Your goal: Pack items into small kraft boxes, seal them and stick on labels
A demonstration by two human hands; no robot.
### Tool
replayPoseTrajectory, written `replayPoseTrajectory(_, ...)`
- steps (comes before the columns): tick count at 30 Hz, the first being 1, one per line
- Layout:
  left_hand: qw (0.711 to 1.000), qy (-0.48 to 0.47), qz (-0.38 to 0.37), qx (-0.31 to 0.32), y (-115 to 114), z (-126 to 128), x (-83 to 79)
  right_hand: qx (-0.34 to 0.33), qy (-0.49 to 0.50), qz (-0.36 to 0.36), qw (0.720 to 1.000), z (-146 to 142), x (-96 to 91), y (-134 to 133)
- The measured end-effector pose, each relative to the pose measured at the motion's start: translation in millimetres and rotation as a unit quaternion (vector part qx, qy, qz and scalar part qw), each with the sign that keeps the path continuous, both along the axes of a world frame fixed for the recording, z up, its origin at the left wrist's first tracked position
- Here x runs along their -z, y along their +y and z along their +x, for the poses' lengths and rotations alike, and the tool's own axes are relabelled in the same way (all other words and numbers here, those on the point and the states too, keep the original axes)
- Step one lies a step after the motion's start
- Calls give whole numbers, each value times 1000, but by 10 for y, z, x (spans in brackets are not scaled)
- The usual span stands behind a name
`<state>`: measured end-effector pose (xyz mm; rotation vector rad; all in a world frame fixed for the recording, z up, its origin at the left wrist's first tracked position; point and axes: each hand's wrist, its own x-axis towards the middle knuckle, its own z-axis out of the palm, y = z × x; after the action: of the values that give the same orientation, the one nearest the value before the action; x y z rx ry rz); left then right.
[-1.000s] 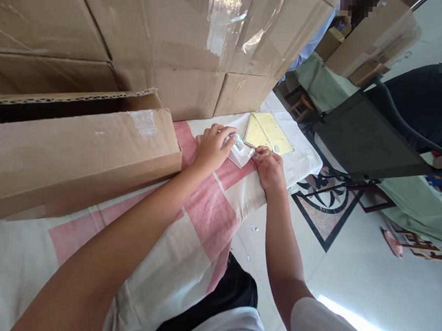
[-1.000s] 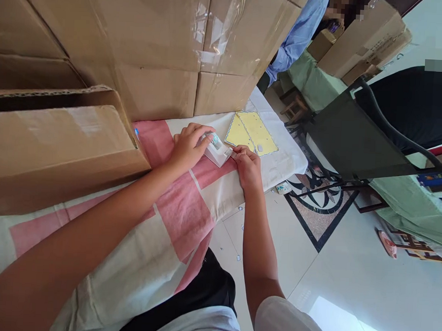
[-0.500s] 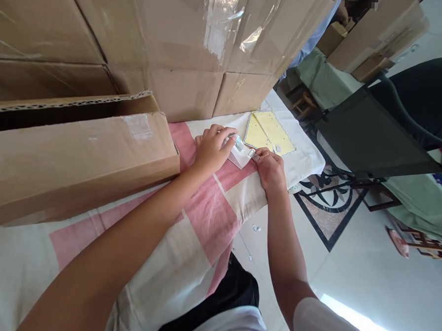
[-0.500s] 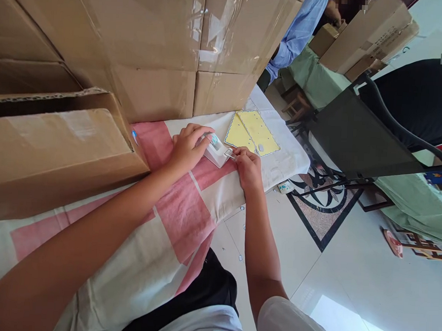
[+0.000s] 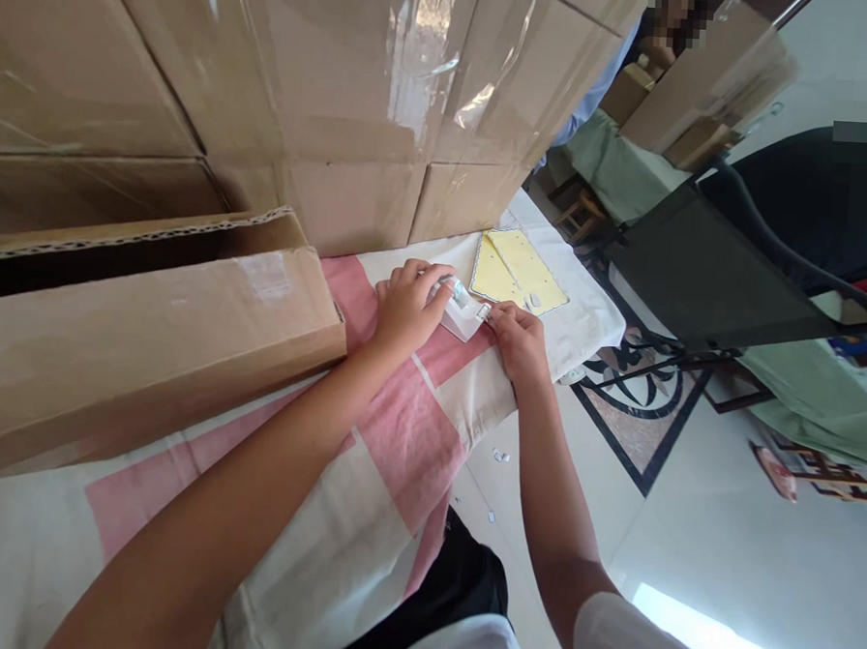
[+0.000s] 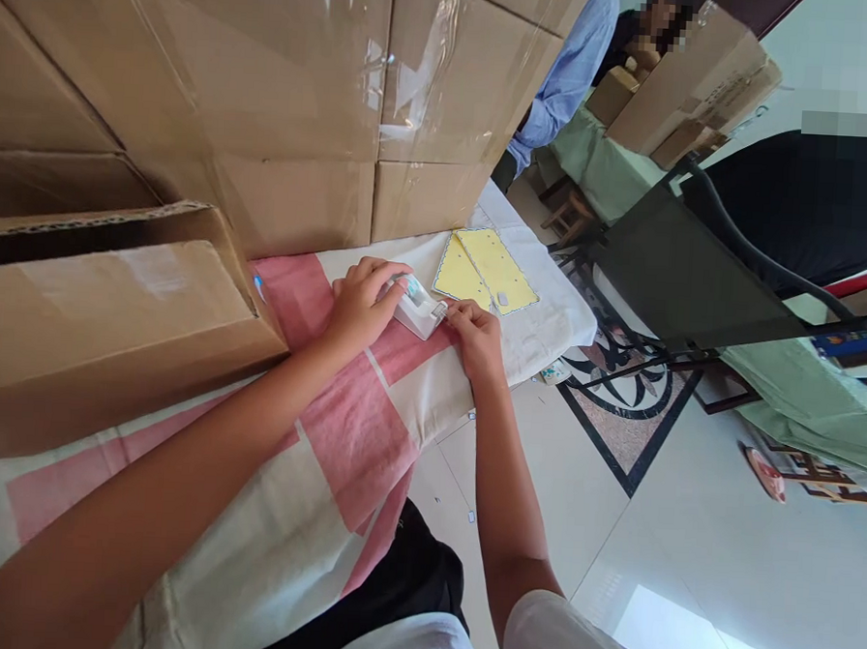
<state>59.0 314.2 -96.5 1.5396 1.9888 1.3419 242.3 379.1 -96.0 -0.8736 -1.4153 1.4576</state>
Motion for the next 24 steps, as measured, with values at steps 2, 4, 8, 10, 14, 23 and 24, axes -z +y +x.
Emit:
replayPoseTrajectory(2, 1000, 2, -1, -2, -1, 3, -6, -1, -10, 0, 1000, 1, 6, -2)
replayPoseTrajectory(4, 1000, 2, -4, -1, 1, 5, -11, -3, -15, -2, 1000, 2, 8, -3)
replayPoseTrajectory(8, 1000, 2, -6, -2, 6, 5, -16, 2, -13, -1, 1000, 0, 5, -4)
replayPoseTrajectory(10, 1000, 3, -3, -3, 6, 5, -15, 2, -5, 2, 1000, -5, 2, -5)
replayPoseTrajectory(14, 1000, 2, -4, -2, 7, 4, -7, -8, 0, 2, 1000, -14, -7, -10)
replayPoseTrajectory(23, 1000, 10, 1, -4, 8, 4, -8, -28, 4, -4, 1000, 9, 9, 25)
replayPoseTrajectory(24, 1000, 12, 2, -4, 5, 5, -10, -31, 5, -6, 999, 8, 4, 26)
